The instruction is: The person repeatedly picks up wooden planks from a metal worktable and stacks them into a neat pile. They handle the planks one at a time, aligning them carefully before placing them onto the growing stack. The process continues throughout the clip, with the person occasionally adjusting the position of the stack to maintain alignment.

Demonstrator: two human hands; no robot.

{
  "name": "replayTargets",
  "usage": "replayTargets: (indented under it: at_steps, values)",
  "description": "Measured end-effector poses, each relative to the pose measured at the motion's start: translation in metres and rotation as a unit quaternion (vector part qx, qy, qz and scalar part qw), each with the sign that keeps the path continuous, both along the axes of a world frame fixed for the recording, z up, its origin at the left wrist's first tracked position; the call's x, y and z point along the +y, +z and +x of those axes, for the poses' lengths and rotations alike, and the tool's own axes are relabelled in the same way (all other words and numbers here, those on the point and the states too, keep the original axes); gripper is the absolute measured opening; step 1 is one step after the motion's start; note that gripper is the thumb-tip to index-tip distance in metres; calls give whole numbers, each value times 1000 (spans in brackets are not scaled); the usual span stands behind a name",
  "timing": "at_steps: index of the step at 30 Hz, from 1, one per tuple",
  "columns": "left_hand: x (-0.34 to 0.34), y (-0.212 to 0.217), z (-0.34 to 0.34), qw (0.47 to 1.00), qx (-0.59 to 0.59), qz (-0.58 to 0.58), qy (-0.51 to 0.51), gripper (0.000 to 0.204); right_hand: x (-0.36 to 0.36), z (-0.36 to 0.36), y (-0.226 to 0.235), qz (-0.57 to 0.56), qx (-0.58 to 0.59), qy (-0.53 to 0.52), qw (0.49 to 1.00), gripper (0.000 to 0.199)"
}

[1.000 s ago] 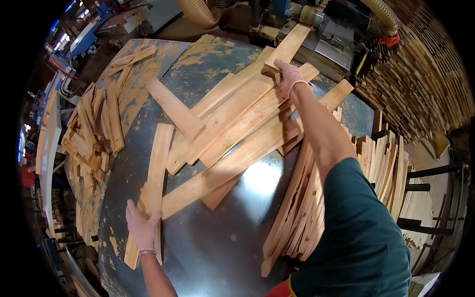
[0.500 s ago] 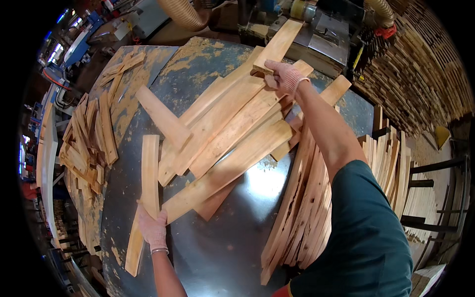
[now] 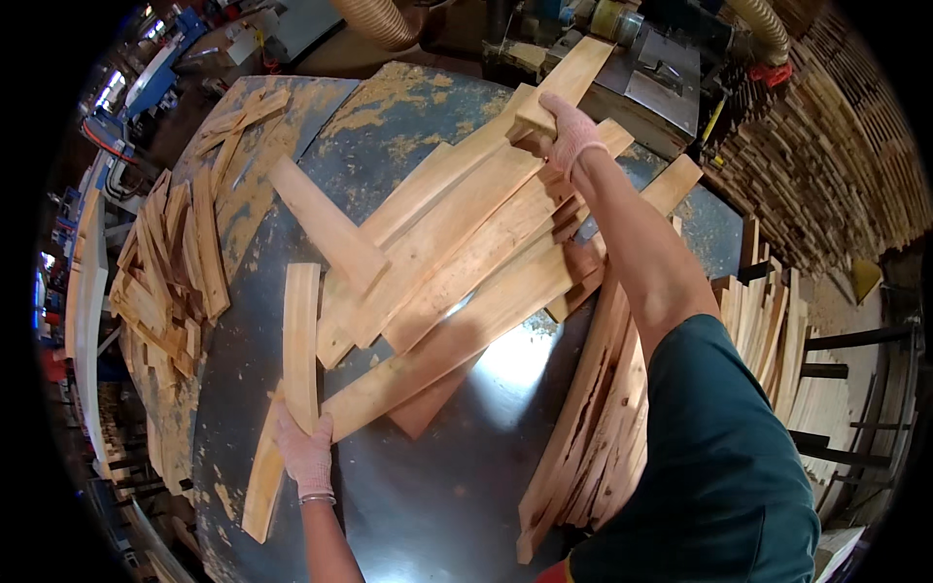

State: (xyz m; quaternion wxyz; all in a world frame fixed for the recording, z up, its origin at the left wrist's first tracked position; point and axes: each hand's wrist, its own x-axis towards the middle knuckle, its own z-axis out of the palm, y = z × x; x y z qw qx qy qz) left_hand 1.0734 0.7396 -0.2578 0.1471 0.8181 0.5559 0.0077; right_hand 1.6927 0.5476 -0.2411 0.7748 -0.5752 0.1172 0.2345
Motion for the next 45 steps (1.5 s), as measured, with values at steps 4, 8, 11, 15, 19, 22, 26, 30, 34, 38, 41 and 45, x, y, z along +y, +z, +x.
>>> replayTargets:
  at_steps: [4, 8, 11, 15, 19, 22, 26, 30, 34, 38, 41, 45]
  values:
    - [0, 3, 5, 999, 26, 19, 20, 101, 1, -17, 5, -26, 2, 30, 999, 38]
    - [0, 6, 15, 1000, -28, -2, -10, 99, -19, -6, -9, -173, -75, 43, 981, 48]
    - [0, 8, 3, 1000, 6, 9, -8, 97, -11, -31, -5, -389, -210, 76, 894, 56]
    - [-35, 26, -44, 991, -55, -122, 12, 91, -25, -150, 36, -414, -405, 227, 783, 62]
    - [-104, 38, -137, 838, -313, -435, 102, 69, -28, -260, 67, -564, -472, 381, 560, 46]
    - [-184, 38, -236, 751, -468, -434, 171, 53, -29, -361, 66, -469, -486, 431, 599, 51]
    - [-284, 14, -408, 867, -406, -232, 172, 52, -80, -521, 83, -357, -451, 575, 582, 63]
    - [-362, 8, -556, 988, 47, 52, 137, 56, -138, -641, 69, -226, -433, 675, 553, 63]
    - [-419, 70, -619, 915, 347, 121, 168, 63, -160, -703, 93, -217, -367, 745, 514, 64]
    - [-430, 58, -653, 906, 301, 156, 255, 61, -162, -703, 95, -221, -404, 724, 514, 65]
    - [-414, 48, -643, 874, 359, 62, 322, 68, -165, -659, 76, -190, -334, 674, 631, 69]
    - [-351, 73, -563, 888, 351, 98, 281, 85, -160, -581, 84, -153, -121, 562, 804, 69]
